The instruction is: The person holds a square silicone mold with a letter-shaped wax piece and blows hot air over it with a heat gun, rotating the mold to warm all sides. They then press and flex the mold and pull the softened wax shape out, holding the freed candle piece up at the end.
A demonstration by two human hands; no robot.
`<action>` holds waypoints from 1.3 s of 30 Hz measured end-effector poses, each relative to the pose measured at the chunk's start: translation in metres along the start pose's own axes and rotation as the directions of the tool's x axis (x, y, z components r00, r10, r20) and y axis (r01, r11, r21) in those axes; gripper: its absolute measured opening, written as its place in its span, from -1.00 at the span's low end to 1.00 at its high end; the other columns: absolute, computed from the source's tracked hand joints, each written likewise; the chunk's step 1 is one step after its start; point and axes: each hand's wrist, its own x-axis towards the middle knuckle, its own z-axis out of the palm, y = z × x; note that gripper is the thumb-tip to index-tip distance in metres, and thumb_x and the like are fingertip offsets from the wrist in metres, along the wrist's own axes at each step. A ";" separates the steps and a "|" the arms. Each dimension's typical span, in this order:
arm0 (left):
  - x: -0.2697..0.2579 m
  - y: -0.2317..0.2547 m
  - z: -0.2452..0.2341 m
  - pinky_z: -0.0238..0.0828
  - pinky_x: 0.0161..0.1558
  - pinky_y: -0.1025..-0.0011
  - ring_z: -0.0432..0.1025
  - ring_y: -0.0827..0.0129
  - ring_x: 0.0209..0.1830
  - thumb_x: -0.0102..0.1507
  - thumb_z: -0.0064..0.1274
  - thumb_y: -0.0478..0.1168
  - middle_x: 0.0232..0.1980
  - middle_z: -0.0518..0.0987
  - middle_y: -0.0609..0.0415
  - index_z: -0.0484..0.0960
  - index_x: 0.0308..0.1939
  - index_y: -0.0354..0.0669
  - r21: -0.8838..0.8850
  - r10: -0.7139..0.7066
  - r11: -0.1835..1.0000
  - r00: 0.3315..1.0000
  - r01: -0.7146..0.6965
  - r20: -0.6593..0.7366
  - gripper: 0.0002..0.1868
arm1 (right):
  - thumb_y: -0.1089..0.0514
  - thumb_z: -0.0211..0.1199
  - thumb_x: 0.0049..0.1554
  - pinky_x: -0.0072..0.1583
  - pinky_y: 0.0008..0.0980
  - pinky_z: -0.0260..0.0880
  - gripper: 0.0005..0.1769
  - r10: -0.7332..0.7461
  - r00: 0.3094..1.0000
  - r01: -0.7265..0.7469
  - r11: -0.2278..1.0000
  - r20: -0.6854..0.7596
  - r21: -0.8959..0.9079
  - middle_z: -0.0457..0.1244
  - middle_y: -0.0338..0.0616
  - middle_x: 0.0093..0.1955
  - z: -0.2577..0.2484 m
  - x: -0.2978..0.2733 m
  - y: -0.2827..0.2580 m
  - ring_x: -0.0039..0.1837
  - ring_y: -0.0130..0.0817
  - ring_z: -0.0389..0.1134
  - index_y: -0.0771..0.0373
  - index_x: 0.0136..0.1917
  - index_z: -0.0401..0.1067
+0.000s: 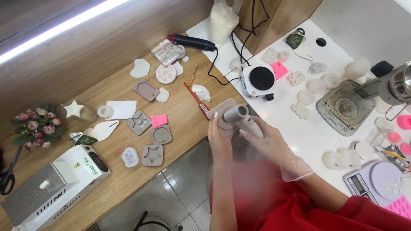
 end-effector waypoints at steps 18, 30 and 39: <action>0.027 -0.085 -0.033 0.47 0.20 0.32 0.38 0.14 0.27 0.05 0.23 -0.58 0.33 0.38 -0.07 0.28 0.37 -0.21 0.582 0.283 0.446 0.724 -0.680 0.629 -0.17 | -0.21 0.35 0.06 0.26 0.04 0.38 -0.25 0.170 0.983 -0.159 0.976 -0.066 0.148 0.41 0.12 0.18 -0.031 -0.007 0.023 0.28 0.10 0.42 0.08 0.45 0.37; 0.001 -0.127 0.072 0.05 0.48 -0.04 -0.17 -0.10 0.63 0.38 -0.05 0.09 0.64 -0.20 -0.24 -0.11 0.59 -0.25 0.418 -0.508 0.814 0.843 0.404 0.175 -0.12 | -0.08 0.32 0.11 -0.04 -0.15 0.39 -0.27 0.357 0.895 -0.227 0.880 -0.267 0.416 0.37 0.20 -0.17 -0.073 -0.007 0.139 -0.18 -0.09 0.43 0.27 0.46 0.32; 0.011 -0.173 0.075 0.15 0.45 -0.02 -0.06 -0.13 0.59 0.40 -0.05 0.06 0.62 -0.10 -0.26 -0.07 0.58 -0.26 0.452 -0.531 0.781 0.839 0.431 0.117 -0.16 | 0.13 0.31 0.11 -0.23 -0.37 0.37 -0.40 0.418 0.885 -0.237 0.781 -0.203 0.578 0.31 0.00 -0.37 -0.094 0.000 0.199 -0.37 -0.33 0.34 0.36 0.39 0.35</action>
